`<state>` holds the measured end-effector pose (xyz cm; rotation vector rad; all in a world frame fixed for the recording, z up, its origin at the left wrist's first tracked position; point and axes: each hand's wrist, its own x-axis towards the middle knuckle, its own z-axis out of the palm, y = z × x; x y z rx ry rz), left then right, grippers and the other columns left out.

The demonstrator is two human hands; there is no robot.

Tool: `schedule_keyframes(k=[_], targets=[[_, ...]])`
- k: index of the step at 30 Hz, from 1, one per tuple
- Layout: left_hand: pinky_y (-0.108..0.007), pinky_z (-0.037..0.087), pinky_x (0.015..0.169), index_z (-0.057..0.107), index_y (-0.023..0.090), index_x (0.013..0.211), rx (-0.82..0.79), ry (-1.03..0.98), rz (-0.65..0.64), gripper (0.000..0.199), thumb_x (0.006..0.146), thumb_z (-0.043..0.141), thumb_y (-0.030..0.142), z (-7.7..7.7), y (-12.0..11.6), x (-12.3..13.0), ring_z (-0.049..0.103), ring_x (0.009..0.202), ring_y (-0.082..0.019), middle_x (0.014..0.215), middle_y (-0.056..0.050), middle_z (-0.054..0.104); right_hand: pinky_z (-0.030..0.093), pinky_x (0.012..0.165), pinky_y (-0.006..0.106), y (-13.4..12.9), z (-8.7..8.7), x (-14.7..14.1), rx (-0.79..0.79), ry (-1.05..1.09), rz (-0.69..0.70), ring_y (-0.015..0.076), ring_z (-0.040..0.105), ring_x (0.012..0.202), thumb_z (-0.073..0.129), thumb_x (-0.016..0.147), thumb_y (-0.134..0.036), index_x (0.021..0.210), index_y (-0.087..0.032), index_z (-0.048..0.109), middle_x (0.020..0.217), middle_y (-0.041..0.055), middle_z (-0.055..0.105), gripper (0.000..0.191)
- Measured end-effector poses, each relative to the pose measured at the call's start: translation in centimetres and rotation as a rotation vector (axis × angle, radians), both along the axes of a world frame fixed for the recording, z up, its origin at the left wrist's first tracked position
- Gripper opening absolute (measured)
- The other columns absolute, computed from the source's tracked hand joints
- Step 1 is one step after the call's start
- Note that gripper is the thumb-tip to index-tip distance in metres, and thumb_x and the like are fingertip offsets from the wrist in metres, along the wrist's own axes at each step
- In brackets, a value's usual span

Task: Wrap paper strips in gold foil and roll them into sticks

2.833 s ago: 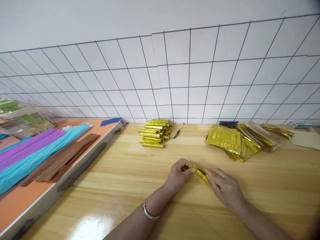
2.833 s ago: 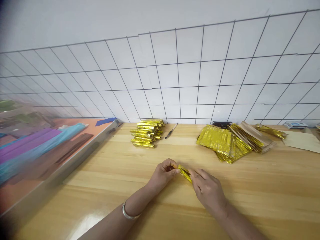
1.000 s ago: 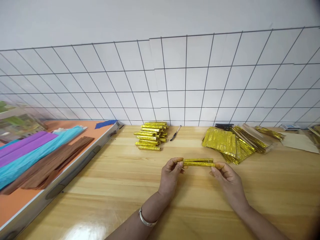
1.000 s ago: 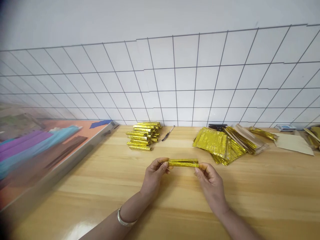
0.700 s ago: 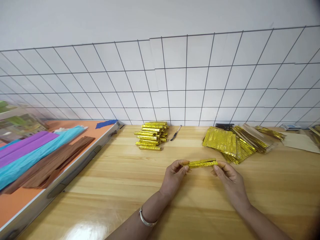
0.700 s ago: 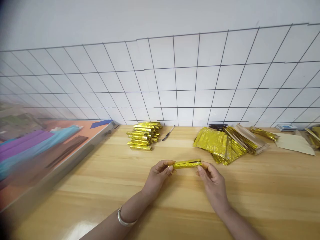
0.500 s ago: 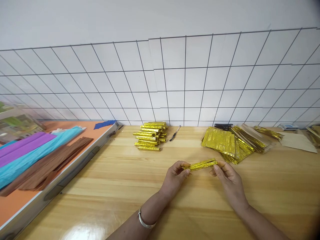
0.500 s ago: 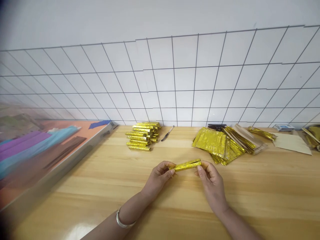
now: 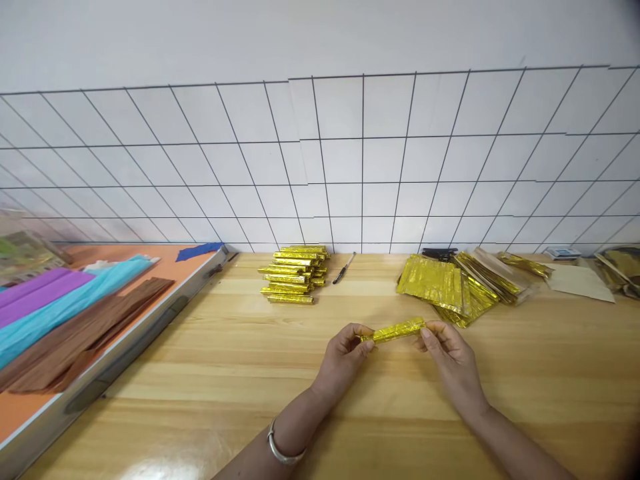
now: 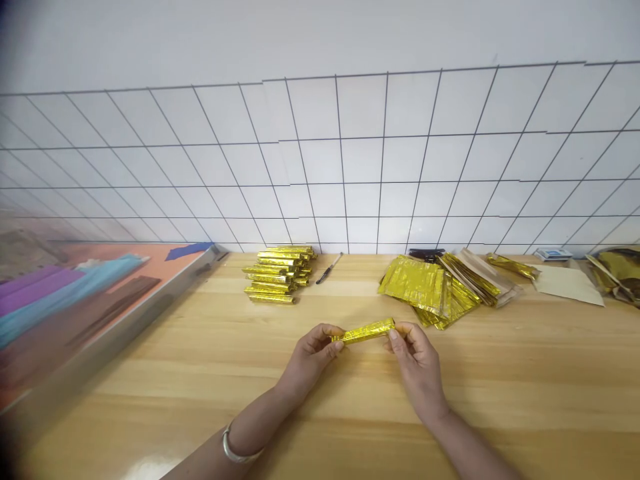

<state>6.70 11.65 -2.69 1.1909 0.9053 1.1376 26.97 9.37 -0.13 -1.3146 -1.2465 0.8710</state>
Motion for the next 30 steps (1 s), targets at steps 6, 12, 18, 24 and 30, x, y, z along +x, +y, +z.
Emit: schedule_keyframes(k=[6,12,18,24,30], targets=[[-0.021,0.037,0.066,0.057,0.015,0.088,0.049,0.025,-0.040,0.021,0.076,0.064,0.031,0.0,0.1,-0.1,0.049,0.073,-0.011,0.078,-0.001,0.055,0.043,0.068,0.026,0.2,-0.2,0.2,-0.002,-0.012,0.002,0.0150,0.055,0.071,0.055,0.081,-0.040,0.090,-0.019,0.056,0.073,0.0006,0.058,0.023],[-0.021,0.038,0.065,0.056,0.015,0.087,0.066,0.082,-0.138,0.022,0.074,0.066,0.031,-0.1,-0.1,-0.1,0.049,0.072,-0.011,0.081,-0.002,0.056,0.043,0.067,0.025,0.2,0.7,0.4,0.044,-0.054,0.010,0.0139,0.053,0.070,0.055,0.082,-0.036,0.091,-0.019,0.057,0.073,0.0001,0.057,0.020],[-0.022,0.039,0.067,0.061,0.015,0.082,0.143,0.298,-0.174,0.017,0.071,0.068,0.027,0.0,-0.8,0.4,0.052,0.073,-0.013,0.078,-0.002,0.058,0.045,0.070,0.026,-0.2,1.6,0.6,0.162,-0.285,0.074,0.0154,0.056,0.077,0.054,0.083,-0.030,0.092,-0.021,0.058,0.084,0.0015,0.060,0.014],[-0.022,0.039,0.063,0.061,0.015,0.076,0.210,0.343,-0.179,0.015,0.076,0.063,0.030,0.8,-1.2,0.5,0.052,0.069,-0.013,0.074,-0.003,0.059,0.045,0.069,0.026,-0.9,2.6,0.0,0.422,-0.562,0.142,0.0145,0.057,0.075,0.052,0.083,-0.018,0.095,-0.024,0.057,0.084,0.0014,0.062,0.014],[-0.021,0.039,0.061,0.061,0.015,0.080,0.276,0.330,-0.084,0.015,0.079,0.060,0.030,3.2,-1.8,1.0,0.052,0.066,-0.011,0.078,-0.003,0.062,0.049,0.070,0.028,-1.4,3.2,-0.7,0.568,-0.633,0.206,0.0159,0.060,0.079,0.052,0.082,-0.013,0.101,-0.025,0.057,0.086,0.0028,0.064,0.023]])
